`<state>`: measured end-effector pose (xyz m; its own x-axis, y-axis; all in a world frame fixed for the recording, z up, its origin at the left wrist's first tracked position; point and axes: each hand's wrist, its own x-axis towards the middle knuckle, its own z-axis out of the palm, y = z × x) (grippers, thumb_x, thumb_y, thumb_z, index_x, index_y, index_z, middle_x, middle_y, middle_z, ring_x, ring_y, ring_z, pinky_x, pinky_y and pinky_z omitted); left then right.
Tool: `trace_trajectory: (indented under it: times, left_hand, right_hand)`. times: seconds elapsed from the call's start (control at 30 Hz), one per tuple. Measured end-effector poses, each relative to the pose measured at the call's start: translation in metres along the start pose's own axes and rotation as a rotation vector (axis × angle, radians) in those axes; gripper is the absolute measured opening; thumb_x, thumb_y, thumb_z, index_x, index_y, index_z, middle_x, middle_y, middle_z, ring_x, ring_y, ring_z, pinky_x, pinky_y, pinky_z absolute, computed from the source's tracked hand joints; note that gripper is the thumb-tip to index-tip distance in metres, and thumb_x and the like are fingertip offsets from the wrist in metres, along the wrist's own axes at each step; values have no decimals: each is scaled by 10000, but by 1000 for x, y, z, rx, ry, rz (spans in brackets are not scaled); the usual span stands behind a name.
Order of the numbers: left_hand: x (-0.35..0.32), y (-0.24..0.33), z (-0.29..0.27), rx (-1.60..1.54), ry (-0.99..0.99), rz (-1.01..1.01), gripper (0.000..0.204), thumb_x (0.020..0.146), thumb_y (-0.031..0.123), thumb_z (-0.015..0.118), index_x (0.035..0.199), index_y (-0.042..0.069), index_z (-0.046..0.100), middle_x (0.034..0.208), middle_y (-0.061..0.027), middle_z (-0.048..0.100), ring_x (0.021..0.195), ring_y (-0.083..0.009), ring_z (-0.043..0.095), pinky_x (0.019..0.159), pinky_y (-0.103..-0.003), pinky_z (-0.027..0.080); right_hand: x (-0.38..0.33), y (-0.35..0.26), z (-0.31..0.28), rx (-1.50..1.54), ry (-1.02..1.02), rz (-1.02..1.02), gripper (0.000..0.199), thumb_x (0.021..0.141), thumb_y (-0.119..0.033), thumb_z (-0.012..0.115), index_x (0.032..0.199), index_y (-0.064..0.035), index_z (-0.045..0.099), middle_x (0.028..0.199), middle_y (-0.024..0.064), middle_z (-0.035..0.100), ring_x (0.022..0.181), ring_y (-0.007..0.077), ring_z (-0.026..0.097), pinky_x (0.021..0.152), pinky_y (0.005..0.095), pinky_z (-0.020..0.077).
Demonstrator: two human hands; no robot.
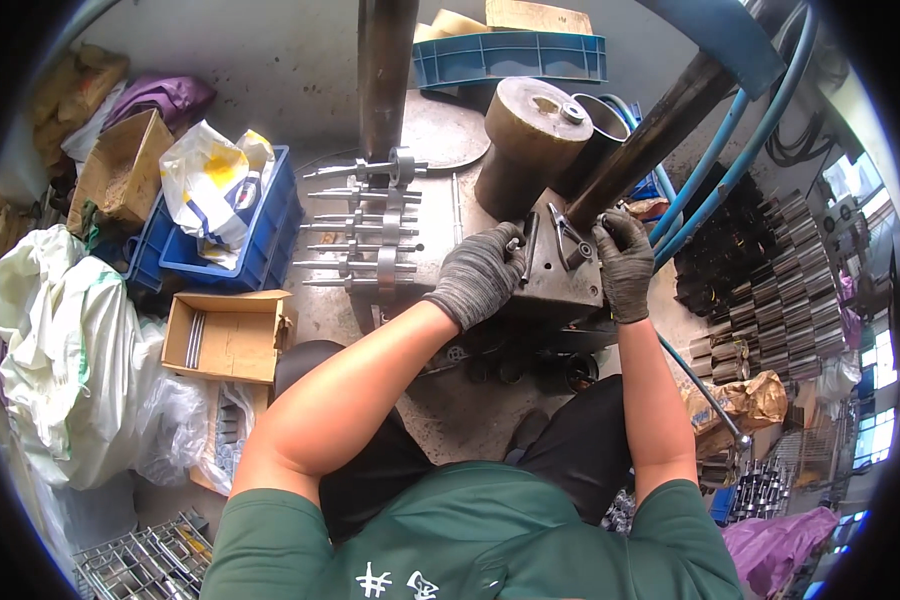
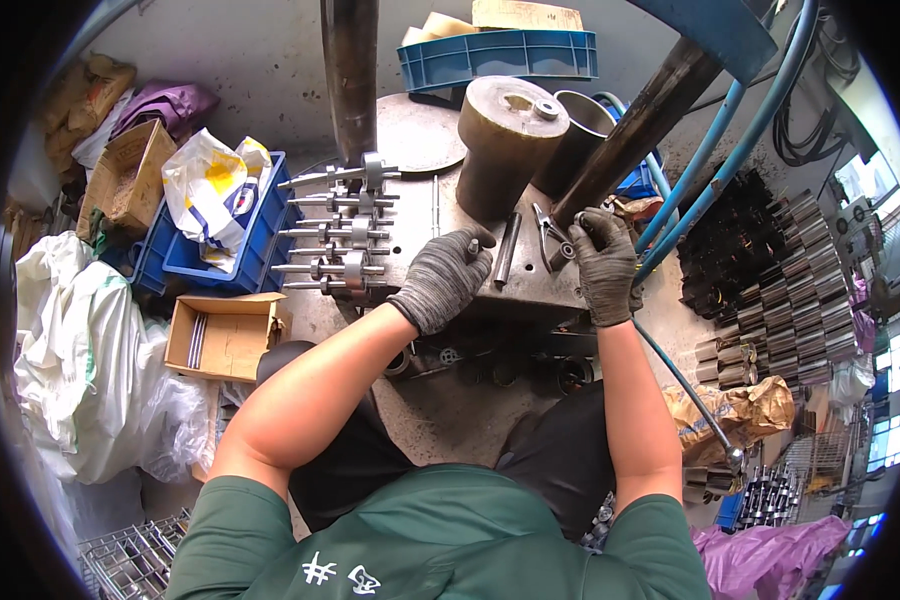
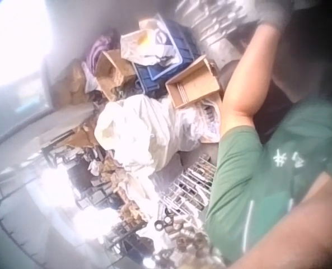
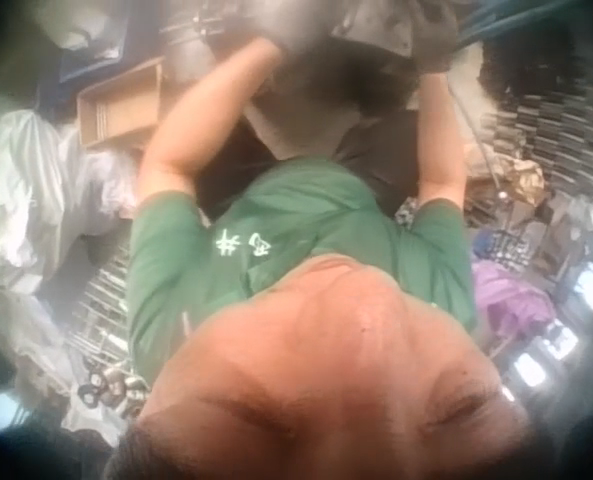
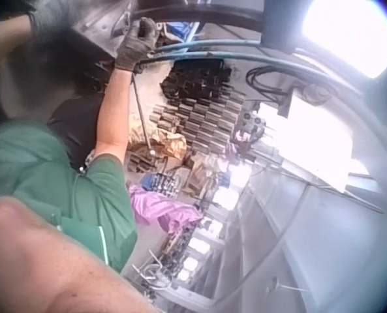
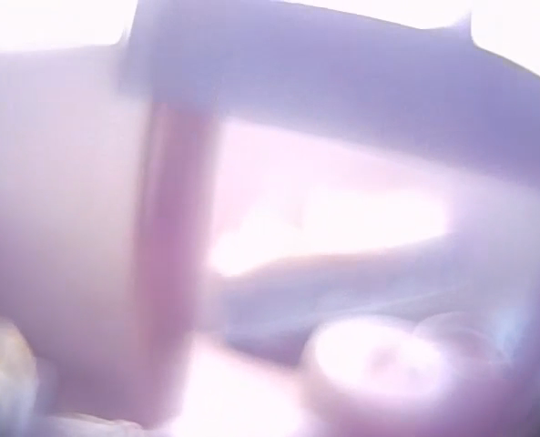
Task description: The person inserts a metal rod into a press machine fixture, operates a side lever to process the component, and then removes it to place it into a collection container.
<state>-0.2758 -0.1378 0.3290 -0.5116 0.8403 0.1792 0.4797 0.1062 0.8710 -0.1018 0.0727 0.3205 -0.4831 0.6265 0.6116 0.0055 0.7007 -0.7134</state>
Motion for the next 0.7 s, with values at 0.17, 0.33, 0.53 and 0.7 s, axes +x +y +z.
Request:
trace_trajectory:
  times: [0.17,0.33,0.53,0.7]
  left_hand:
    - [6,6,-10,454,-33,105,323,980,322,644,1156,60,711,1095,-229,695,978,-392,702,885,-495,574]
    - [18,-10,0,103,-182,-168,497,1008,480,602,1152,16,703,1089,-266,721,1046,-415,704,948,-499,540]
    - [21,-11,-4,-18,-245,-235,661,986,597,586,1209,-14,702,1099,-291,726,1068,-438,698,973,-489,522]
    - [31,-40,11,-123,-255,-271,713,982,648,566,1227,-9,702,1113,-300,721,1084,-419,697,948,-496,533]
  right_hand:
    - [72,-53,39,130,-19,-157,259,930,42,745,1185,9,712,1245,102,710,1116,160,678,1015,288,535]
    - [143,-53,59,-144,31,-145,263,902,-109,790,1140,0,768,1092,135,770,994,221,744,933,310,565]
    - [161,-52,64,-490,-97,-99,341,958,-219,751,1236,-22,756,1161,163,782,1032,225,752,962,326,566]
    - [163,-62,68,-609,-77,-251,315,930,-273,712,1156,-70,798,1140,173,768,1094,338,719,1030,425,529]
